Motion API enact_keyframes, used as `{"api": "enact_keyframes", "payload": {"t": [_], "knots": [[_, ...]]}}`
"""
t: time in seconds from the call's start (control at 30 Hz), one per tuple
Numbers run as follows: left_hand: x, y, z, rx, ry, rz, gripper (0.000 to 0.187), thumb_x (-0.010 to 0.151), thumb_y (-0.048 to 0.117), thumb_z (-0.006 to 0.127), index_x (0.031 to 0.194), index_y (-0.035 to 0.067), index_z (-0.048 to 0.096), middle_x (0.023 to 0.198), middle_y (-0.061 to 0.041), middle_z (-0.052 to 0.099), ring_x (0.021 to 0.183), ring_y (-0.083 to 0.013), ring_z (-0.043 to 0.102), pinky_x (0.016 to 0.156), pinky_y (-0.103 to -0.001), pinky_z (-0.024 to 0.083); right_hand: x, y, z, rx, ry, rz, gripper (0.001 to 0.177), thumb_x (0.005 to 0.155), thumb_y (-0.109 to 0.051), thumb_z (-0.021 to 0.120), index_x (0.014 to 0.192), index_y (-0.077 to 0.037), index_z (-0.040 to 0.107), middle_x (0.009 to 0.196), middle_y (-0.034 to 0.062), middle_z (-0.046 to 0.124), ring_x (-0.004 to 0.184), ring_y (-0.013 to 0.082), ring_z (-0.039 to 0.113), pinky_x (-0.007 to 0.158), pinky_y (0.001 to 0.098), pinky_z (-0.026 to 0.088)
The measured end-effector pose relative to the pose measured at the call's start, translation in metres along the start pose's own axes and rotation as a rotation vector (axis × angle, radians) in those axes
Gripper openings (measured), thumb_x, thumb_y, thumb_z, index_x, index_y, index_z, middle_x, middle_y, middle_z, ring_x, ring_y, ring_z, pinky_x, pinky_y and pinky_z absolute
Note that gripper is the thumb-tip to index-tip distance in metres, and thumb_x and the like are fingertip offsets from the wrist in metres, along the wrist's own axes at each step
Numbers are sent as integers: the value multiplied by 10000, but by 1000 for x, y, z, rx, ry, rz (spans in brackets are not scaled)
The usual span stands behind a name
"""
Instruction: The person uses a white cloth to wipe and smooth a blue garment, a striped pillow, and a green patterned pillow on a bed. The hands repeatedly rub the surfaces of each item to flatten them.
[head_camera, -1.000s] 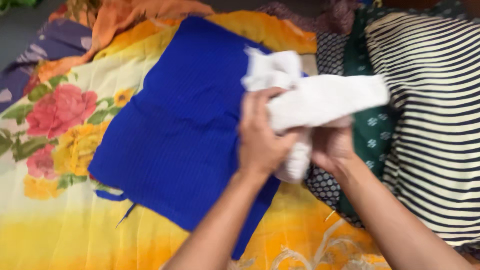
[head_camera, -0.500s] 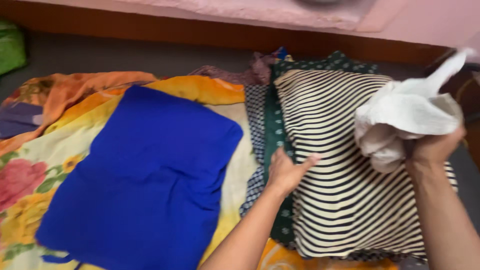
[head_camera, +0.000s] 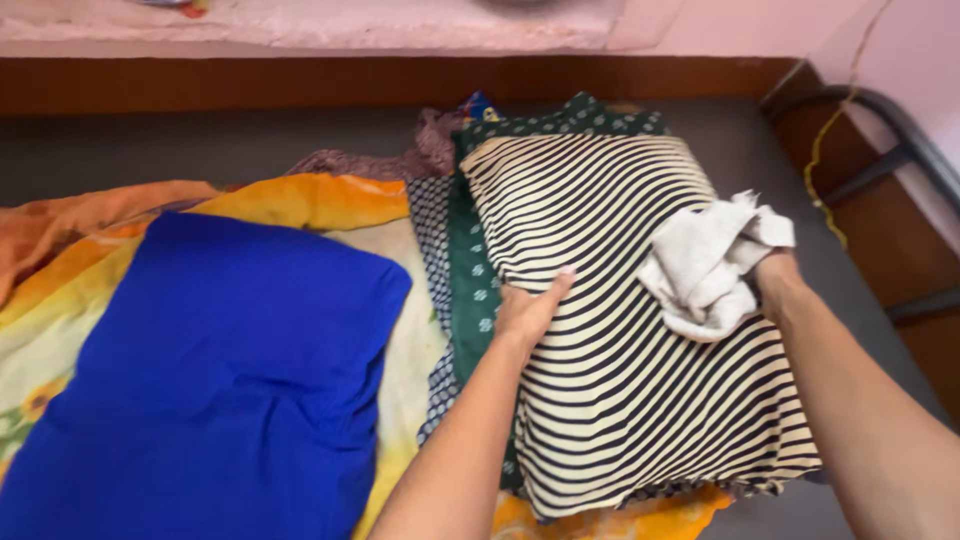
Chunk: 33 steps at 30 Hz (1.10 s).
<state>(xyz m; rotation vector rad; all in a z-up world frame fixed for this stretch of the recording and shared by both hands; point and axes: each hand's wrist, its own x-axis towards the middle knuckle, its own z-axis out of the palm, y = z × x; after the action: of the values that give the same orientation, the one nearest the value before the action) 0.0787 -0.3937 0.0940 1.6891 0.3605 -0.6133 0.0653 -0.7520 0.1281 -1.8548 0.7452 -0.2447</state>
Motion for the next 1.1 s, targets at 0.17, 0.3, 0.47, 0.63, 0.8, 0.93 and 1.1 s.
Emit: {"api": "enact_keyframes", "payload": {"t": [0.17,0.3,0.47,0.63,0.8,0.93,1.1], "knots": [[-11,19,-23,198,-32,106,1013,771,755,684,1380,-44,557,1340,-295,624,1283,-397,584,1120,-430,421,24,1,-5,92,185,123,397,1020,-321,523,1328,-82,598,1230,120,671,1066,252,670,885,383,561],[-28,11,-87,-48,-28,388,738,715,579,713,1185,11,740,1143,-198,777,1082,-296,744,953,-389,536,-13,-10,38,207,246,51,412,1036,-345,484,1327,-75,595,1222,119,677,1064,242,673,884,375,561],[-27,-1,-220,-14,-18,312,637,740,458,762,1138,-40,762,1041,-167,822,903,-218,791,819,-339,600,-112,-22,143,392,-26,49,438,1057,-375,436,1327,-67,592,1213,119,684,1062,229,677,882,364,561],[-37,-37,-359,2,14,84,638,740,382,717,1196,-64,724,1070,-173,815,894,-239,785,811,-347,618,-206,-7,270,468,-311,133,462,1043,-360,417,1290,-22,610,1193,150,707,1050,259,695,885,398,571],[-36,-96,-446,412,198,-143,783,762,478,694,1425,75,586,1365,-169,650,1207,-300,647,1046,-424,503,-262,-1,347,-73,-476,221,507,937,-336,549,1188,78,699,1158,227,750,1020,303,711,860,407,547],[-26,-160,-442,744,426,-160,802,896,581,542,1607,282,323,1582,-149,379,1426,-347,386,1151,-574,307,-272,-58,380,-676,-424,-146,486,846,-352,632,1020,75,785,1066,314,716,983,371,682,817,396,504],[-37,-217,-395,819,865,204,722,1006,552,396,1621,190,281,1593,-124,398,1482,-305,333,1161,-551,257,-318,-118,400,-98,-130,-546,293,935,-192,595,882,83,680,754,169,647,740,330,592,717,443,484]]}}
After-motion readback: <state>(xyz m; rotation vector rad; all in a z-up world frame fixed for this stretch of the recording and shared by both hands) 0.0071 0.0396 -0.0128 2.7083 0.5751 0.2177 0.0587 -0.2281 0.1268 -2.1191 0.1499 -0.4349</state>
